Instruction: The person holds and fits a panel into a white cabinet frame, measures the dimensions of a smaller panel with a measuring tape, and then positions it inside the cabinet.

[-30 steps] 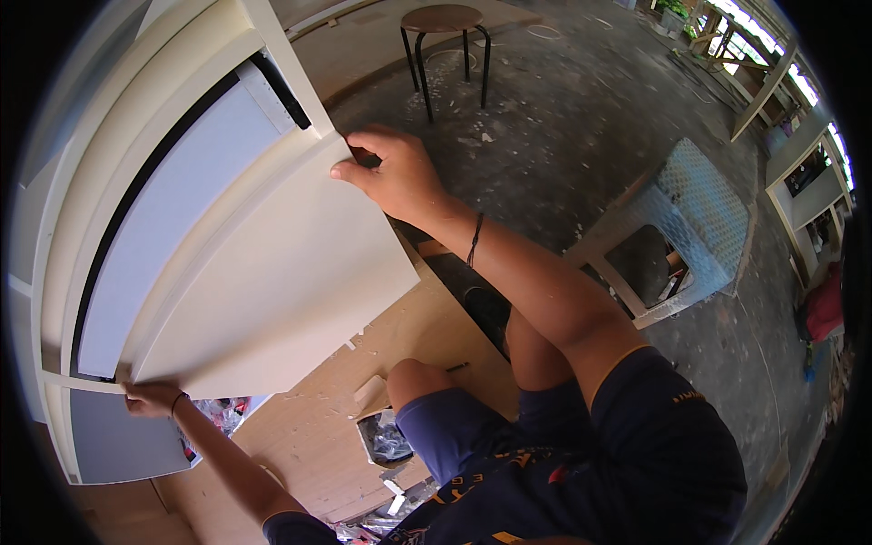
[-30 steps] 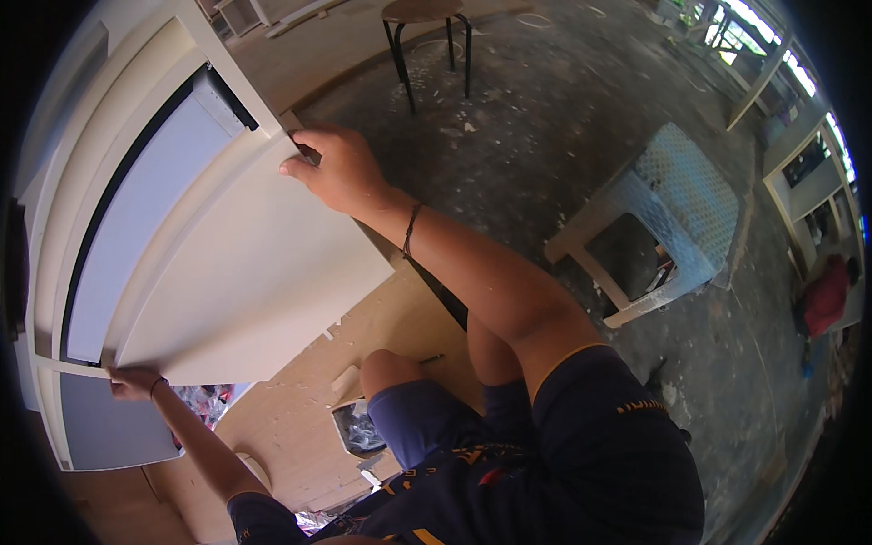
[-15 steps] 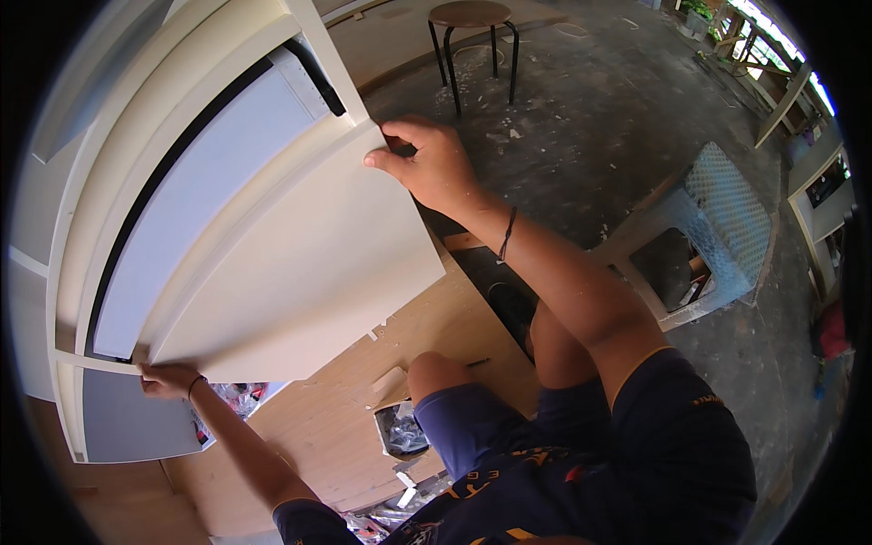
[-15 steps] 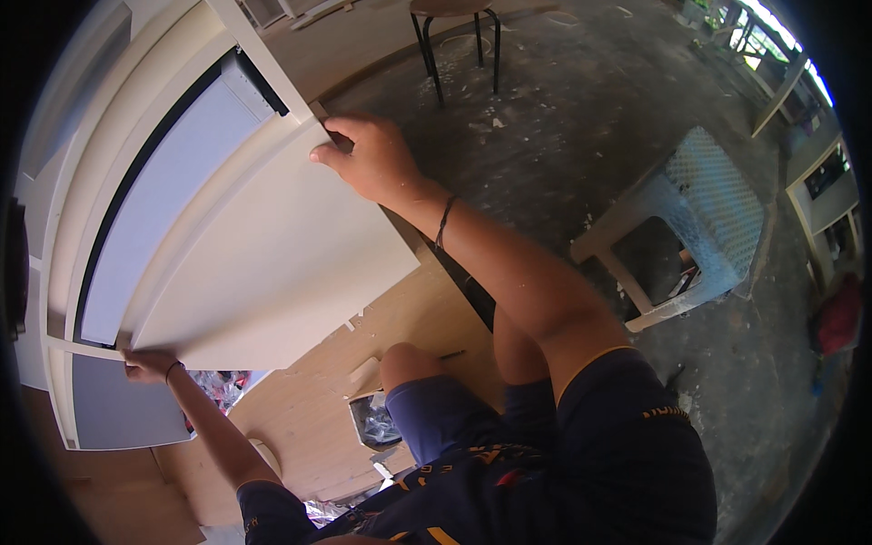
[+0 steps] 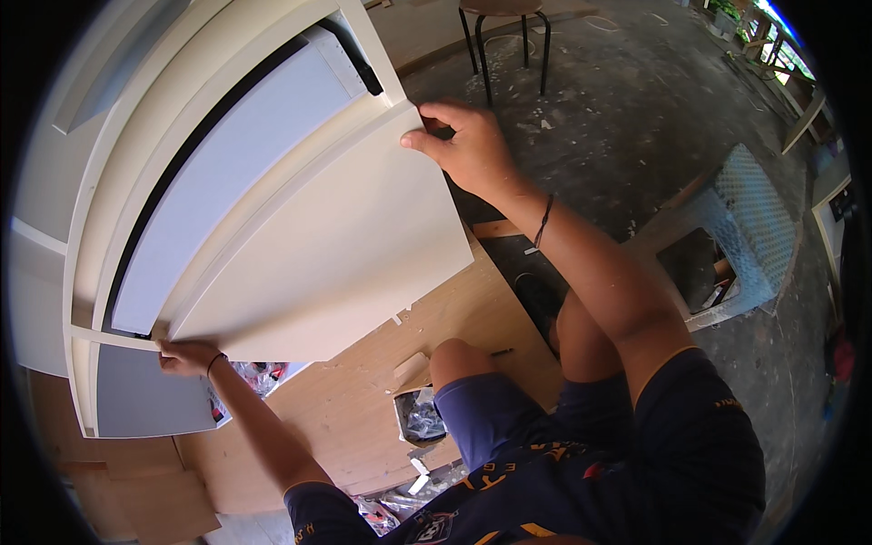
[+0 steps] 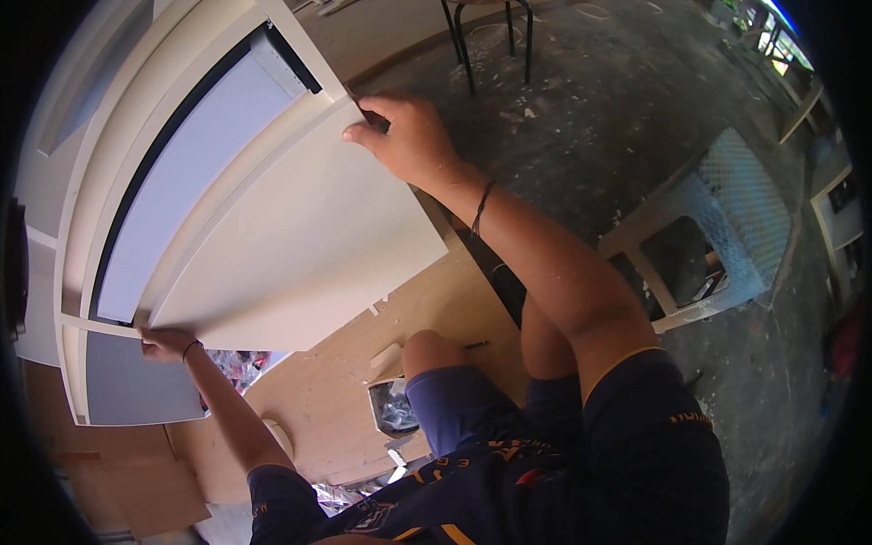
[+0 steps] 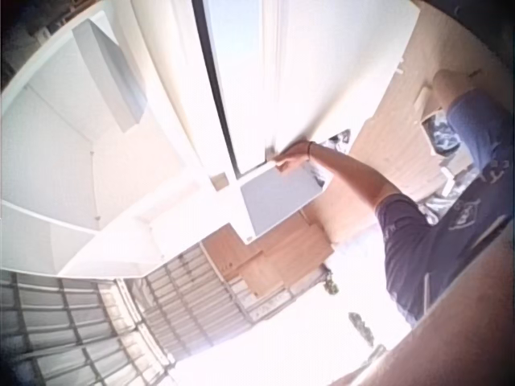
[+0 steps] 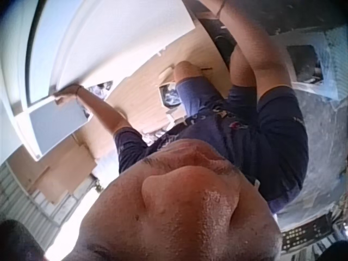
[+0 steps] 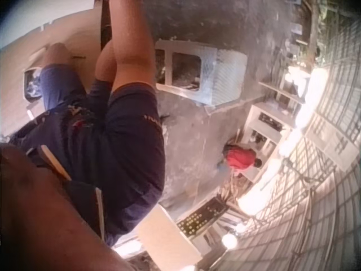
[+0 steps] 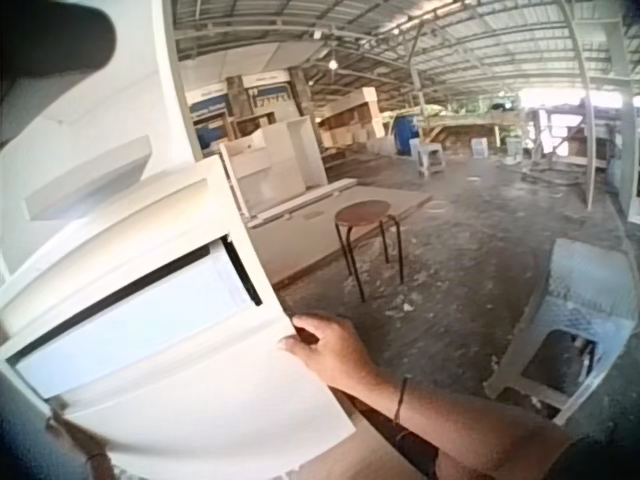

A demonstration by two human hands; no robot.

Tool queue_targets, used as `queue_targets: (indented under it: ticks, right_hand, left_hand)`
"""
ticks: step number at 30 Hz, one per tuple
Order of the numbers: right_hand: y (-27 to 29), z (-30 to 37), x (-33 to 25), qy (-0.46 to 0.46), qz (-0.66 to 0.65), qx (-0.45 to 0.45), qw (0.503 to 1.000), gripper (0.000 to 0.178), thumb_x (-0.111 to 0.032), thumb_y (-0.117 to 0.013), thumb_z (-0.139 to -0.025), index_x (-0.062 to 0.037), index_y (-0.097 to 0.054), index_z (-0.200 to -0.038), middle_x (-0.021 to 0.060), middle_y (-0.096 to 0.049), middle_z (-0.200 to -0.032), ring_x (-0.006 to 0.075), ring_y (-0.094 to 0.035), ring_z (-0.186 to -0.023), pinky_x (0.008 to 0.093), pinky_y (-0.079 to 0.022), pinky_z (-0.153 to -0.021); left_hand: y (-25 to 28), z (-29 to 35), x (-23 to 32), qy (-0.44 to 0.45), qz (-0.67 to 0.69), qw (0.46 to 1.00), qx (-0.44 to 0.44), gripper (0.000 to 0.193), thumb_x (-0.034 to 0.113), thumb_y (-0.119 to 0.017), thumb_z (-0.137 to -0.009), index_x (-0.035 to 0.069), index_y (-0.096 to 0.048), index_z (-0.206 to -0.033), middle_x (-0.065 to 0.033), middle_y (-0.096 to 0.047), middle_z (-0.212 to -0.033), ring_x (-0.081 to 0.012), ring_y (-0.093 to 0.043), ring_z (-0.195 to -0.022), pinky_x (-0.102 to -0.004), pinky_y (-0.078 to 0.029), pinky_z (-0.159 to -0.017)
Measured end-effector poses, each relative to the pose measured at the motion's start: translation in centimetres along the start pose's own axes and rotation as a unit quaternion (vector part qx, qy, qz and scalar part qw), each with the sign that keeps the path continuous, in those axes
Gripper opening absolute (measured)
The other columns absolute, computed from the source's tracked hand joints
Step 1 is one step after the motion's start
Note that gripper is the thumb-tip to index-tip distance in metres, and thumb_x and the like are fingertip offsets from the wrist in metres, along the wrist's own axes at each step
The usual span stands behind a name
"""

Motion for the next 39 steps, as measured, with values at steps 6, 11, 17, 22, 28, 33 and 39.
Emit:
queue_targets:
  ticks: [6,11,17,22,28,33,39]
  right_hand:
    - [-0.1,-0.1,-0.2,-0.002,-0.001,-0.009,1.0,0.029,-0.019,-0.073,-0.073,0.0008,-0.064,-0.093,0.0106,-0.065,-0.08,0.0191,-0.061,-0.068,0.0282,-0.048,-0.062]
    - [-0.1,-0.1,-0.4,0.009,0.0,-0.005,1.0,0.029,-0.018,-0.072,-0.074,0.0006,-0.064,-0.094,0.0108,-0.065,-0.082,0.0191,-0.062,-0.069,0.0285,-0.048,-0.061]
    - [0.0,0.0,-0.4,0.007,0.005,-0.007,1.0,0.03,-0.019,-0.072,-0.074,0.0009,-0.063,-0.095,0.0107,-0.065,-0.082,0.0189,-0.062,-0.069,0.0283,-0.049,-0.062]
    - [-0.2,0.0,-0.1,-0.021,0.022,-0.029,0.999,0.031,-0.019,-0.073,-0.075,-0.0012,-0.064,-0.099,0.0091,-0.067,-0.091,0.017,-0.064,-0.079,0.0276,-0.049,-0.068]
    - [-0.3,-0.1,0.1,-0.026,0.021,-0.032,0.999,0.032,-0.02,-0.073,-0.075,-0.0007,-0.063,-0.099,0.0093,-0.066,-0.091,0.0169,-0.064,-0.079,0.0276,-0.049,-0.068]
    - [-0.2,-0.1,0.2,-0.019,0.016,-0.033,0.999,0.033,-0.02,-0.073,-0.075,-0.001,-0.063,-0.099,0.0091,-0.066,-0.09,0.017,-0.063,-0.079,0.0277,-0.05,-0.068]
    - [-0.3,-0.1,-0.1,-0.013,0.022,-0.032,0.999,0.032,-0.02,-0.073,-0.075,-0.0016,-0.064,-0.099,0.0088,-0.066,-0.09,0.0171,-0.063,-0.078,0.0276,-0.05,-0.068]
  left_hand:
    - [0.5,-0.8,-0.9,-0.01,-0.035,0.999,0.01,0.061,0.047,-0.048,-0.087,-0.01,-0.042,-0.108,-0.0233,-0.045,-0.105,-0.0313,-0.051,-0.095,-0.0401,-0.046,-0.079]
    - [0.4,-0.8,-1.3,0.009,-0.034,0.999,0.008,0.06,0.047,-0.048,-0.087,-0.01,-0.043,-0.107,-0.0229,-0.047,-0.102,-0.0305,-0.052,-0.09,-0.0398,-0.048,-0.074]
    - [0.5,-0.6,-0.9,-0.005,-0.034,0.999,0.02,0.06,0.047,-0.048,-0.086,-0.009,-0.043,-0.105,-0.0227,-0.047,-0.1,-0.0308,-0.052,-0.088,-0.0404,-0.048,-0.073]
    - [0.3,-0.6,-0.9,0.0,-0.04,0.999,0.009,0.063,0.05,-0.046,-0.086,-0.009,-0.044,-0.106,-0.0219,-0.045,-0.1,-0.0325,-0.051,-0.091,-0.0429,-0.046,-0.075]
    - [0.3,-0.5,-1.0,0.011,-0.043,0.999,0.009,0.063,0.051,-0.044,-0.086,-0.008,-0.044,-0.105,-0.0214,-0.043,-0.099,-0.0331,-0.05,-0.091,-0.0437,-0.046,-0.076]
    - [0.1,-0.1,-0.7,0.026,-0.026,0.999,0.004,0.061,0.049,-0.045,-0.085,-0.008,-0.043,-0.106,-0.0214,-0.045,-0.099,-0.0324,-0.051,-0.089,-0.0424,-0.047,-0.073]
    - [0.3,-0.6,-1.2,0.013,-0.035,0.999,0.009,0.061,0.049,-0.046,-0.086,-0.009,-0.043,-0.106,-0.0216,-0.044,-0.1,-0.0325,-0.051,-0.09,-0.0422,-0.047,-0.074]
Point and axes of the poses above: each hand's wrist, its own z-axis away from the middle knuckle, its own y-axis out of the back of the hand, x = y × z, the point moved 9 cm from there along -z, towards the middle knuckle
